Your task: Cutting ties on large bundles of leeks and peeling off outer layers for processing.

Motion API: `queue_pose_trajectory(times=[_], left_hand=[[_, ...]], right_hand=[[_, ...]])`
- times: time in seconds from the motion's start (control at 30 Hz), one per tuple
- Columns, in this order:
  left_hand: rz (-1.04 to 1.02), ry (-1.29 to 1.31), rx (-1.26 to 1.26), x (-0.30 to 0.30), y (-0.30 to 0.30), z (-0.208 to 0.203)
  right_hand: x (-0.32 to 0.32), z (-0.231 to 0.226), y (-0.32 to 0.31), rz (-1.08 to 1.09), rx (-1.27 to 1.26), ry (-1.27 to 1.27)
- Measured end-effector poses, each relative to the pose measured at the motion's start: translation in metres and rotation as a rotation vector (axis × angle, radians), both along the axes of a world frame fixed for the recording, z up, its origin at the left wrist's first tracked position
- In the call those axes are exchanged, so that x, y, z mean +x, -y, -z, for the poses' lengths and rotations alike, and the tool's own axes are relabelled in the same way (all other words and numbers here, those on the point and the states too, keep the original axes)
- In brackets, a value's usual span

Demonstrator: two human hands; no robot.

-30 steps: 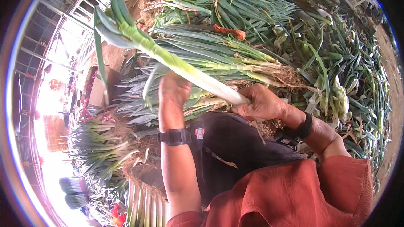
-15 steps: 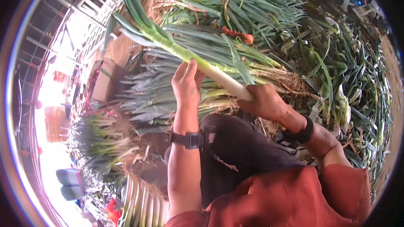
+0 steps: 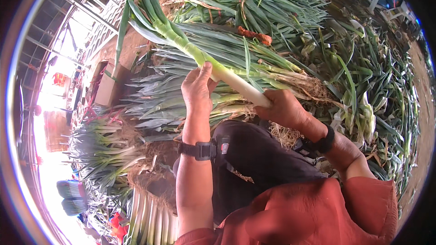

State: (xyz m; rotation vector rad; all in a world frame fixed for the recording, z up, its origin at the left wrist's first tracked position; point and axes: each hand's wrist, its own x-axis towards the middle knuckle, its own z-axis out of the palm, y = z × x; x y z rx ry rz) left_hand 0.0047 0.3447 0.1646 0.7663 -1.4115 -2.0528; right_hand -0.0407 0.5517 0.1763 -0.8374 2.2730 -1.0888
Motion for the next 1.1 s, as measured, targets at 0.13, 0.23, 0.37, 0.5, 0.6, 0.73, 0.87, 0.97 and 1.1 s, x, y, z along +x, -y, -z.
queue_pose_trajectory(times=[0.13, 0.23, 0.37, 0.5, 0.6, 0.73, 0.87, 0.97, 1.1], left_hand=[[-0.015, 0.398, -0.818, -0.002, -0.001, -0.009], [-0.037, 0.365, -1.281, -0.005, -0.028, -0.013], [0.331, 0.000, -1.240, -0.002, -0.066, -0.014], [0.712, -0.128, -0.737, 0.021, -0.083, -0.032], [0.981, -0.267, -0.457, 0.033, -0.059, -0.042], [-0.081, 0.219, -0.249, 0.021, -0.004, -0.039], [-0.039, -0.250, 0.211, 0.009, 0.019, -0.037], [-0.144, -0.293, 0.155, 0.001, 0.027, -0.020], [-0.354, -0.296, 0.136, -0.010, 0.014, -0.011]], right_hand=[[-0.002, 0.015, -0.002, -0.009, 0.006, -0.285], [-0.001, 0.037, 0.001, -0.010, 0.060, -0.509], [-0.004, 0.044, 0.015, -0.024, 0.153, -0.446], [-0.010, 0.062, 0.004, -0.086, -0.684, 0.379], [-0.009, 0.059, 0.007, -0.058, -0.861, 0.885], [-0.021, 0.030, 0.019, -0.192, -0.163, -0.056], [-0.010, 0.030, 0.028, -0.286, -0.341, -0.321], [0.007, 0.015, 0.043, -0.184, -0.259, -0.198], [0.001, 0.033, 0.058, 0.007, -0.255, -0.638]])
